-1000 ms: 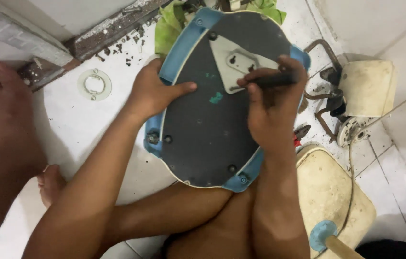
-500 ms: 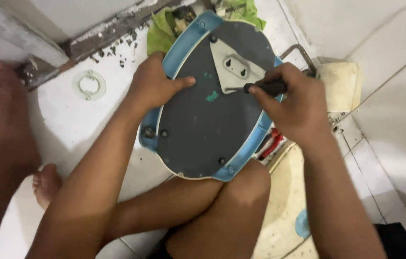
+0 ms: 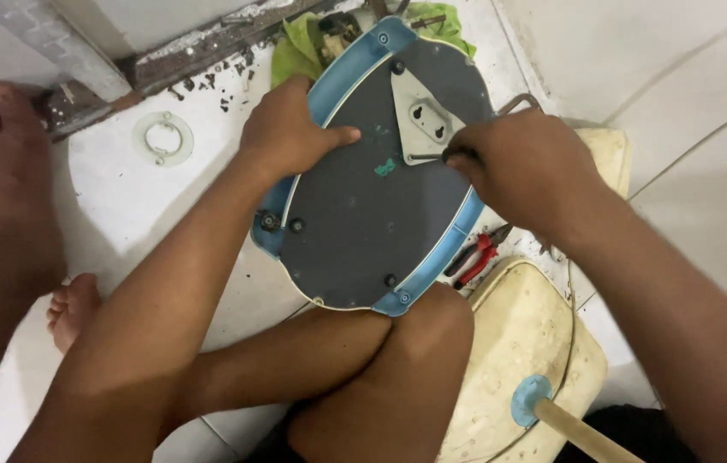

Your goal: Disassembling the base of an electric fan using a screwdriver to remove the bottom plate.

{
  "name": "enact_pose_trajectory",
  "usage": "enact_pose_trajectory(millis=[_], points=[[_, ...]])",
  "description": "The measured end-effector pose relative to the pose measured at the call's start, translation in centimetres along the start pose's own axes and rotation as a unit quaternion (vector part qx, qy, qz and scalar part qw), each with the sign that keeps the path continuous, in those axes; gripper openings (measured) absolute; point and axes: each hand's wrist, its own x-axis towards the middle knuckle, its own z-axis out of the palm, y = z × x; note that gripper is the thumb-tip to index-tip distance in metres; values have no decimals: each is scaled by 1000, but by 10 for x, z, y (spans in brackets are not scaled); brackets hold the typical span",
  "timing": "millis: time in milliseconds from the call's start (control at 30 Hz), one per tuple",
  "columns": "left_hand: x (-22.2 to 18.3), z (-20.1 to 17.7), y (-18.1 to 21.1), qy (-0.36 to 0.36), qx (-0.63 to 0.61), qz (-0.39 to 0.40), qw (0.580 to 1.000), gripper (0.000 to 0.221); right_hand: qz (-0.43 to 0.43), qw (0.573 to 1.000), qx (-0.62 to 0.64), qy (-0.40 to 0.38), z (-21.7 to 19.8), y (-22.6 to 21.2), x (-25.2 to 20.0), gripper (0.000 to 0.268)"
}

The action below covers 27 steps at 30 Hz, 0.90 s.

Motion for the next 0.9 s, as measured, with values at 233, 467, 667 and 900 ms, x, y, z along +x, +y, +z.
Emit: enact_pose_trajectory(millis=[233,467,667,900], points=[[-9,-3,12,-5,26,-34,999,69,-195,951,-240,-21,-10,-4,22,17],[-12,-26,34,-75,7,-78,994,65,-179,925,-295,-157,-16,-15,44,22],[-19,-36,46,-74,-3,-56,996,55,-41,977,-108,-177,-15,-21,48,27],[-17,-34,66,-64,-5,-19,998,58,96,971,85,-203,-6,10,36,45]])
